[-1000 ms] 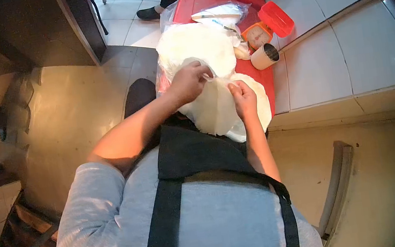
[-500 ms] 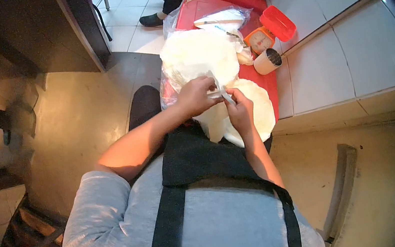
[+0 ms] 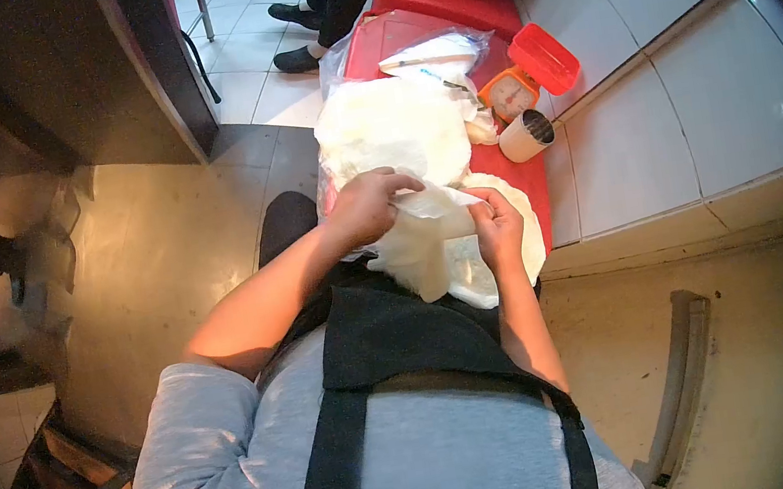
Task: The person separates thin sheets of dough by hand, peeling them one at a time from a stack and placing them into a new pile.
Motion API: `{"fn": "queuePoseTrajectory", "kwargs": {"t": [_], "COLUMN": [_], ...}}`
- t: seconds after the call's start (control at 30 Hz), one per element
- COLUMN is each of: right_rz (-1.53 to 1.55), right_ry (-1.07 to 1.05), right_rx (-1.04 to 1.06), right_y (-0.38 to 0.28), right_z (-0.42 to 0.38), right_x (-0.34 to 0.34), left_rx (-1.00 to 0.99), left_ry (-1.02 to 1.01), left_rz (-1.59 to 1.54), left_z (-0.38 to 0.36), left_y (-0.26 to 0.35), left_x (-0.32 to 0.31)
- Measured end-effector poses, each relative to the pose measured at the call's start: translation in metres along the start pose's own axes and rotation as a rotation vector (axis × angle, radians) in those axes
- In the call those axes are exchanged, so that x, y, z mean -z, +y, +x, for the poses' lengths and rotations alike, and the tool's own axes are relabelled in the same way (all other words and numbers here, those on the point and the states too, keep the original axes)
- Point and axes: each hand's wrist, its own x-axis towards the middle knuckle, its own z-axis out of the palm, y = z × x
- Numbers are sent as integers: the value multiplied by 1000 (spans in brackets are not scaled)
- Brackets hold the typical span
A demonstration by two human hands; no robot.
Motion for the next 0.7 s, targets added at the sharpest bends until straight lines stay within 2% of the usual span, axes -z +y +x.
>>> {"fn": "queuePoseTrajectory", "kwargs": {"t": [0.1,0.2,0.3,0.33,0.47,0.53,0.6,0.7], "right_rz": [-136,-176,-239,-171,-209,-346,-411,-155], "right_ry": [62,-47,14,52,90,6,-27,-61], "right_rx": [9,298,192,5,168,227,272,-64], "right_y": [-15,-20,-17,-17,7,-13,-14,-21], "right_z": [-5,-12,-7,-5,2,-3,-3,0], "right_x": [-13,-23,-11,-5,2,-4,-5,5], "left_rx": [70,23,-27,-38,-163,-262,-197,-132], "left_ry": [36,120,193,190,116,49,14,53], "left_rz": [-17,88,74,83,47,-17,26,95], "left_z": [-1,4,12,14,10,3,1,3], "left_y": [11,21,14,11,10,18,19,-2], "left_x": [2,-8,-9,-3,-11,-21,-19,4]}}
